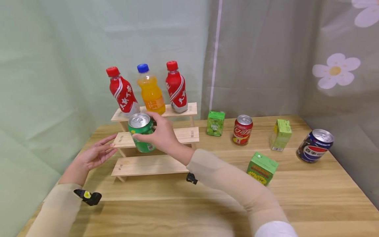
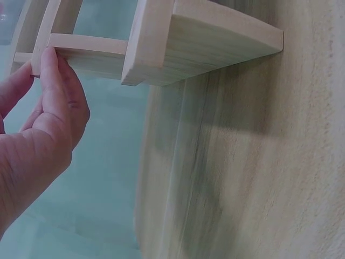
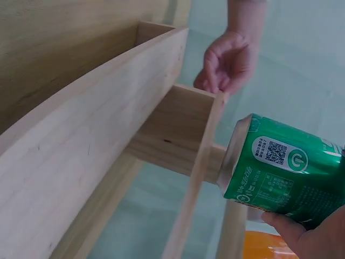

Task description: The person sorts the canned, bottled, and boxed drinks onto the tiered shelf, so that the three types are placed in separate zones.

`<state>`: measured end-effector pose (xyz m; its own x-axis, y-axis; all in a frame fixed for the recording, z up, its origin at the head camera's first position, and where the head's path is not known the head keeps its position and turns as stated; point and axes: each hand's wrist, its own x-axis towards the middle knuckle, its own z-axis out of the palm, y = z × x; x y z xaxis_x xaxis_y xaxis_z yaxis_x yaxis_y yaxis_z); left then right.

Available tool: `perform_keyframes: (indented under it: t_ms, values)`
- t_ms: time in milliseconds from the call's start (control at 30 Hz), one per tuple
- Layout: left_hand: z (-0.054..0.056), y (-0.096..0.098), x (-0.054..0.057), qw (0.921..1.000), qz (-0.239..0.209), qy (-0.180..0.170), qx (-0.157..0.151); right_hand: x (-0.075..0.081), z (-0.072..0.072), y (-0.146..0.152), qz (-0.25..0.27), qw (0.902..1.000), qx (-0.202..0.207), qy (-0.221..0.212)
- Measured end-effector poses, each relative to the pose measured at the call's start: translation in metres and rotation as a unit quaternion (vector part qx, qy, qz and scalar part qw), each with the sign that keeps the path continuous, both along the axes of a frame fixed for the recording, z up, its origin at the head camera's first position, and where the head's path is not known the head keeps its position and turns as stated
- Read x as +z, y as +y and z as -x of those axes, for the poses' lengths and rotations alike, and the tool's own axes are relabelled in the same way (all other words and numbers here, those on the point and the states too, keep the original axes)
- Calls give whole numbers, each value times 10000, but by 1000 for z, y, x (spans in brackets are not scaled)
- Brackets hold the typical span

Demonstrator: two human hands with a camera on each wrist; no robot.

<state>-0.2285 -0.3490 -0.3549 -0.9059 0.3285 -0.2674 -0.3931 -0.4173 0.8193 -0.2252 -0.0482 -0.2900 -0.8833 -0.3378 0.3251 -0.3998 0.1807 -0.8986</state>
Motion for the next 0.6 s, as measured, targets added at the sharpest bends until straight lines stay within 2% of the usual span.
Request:
perform_keyframes:
  t_ms: [267,433,600]
  values:
    - [0,0,1,10000,47,73,-23,-3,8,-16,20,10000,-17,64]
    - [0,0,1,10000,77,-47,-3,-3,11,-23,-8,9999,-106,-41]
    - [1,1,0,9999,113,-77,25,-6,15,-30,-49,9998,-200,74]
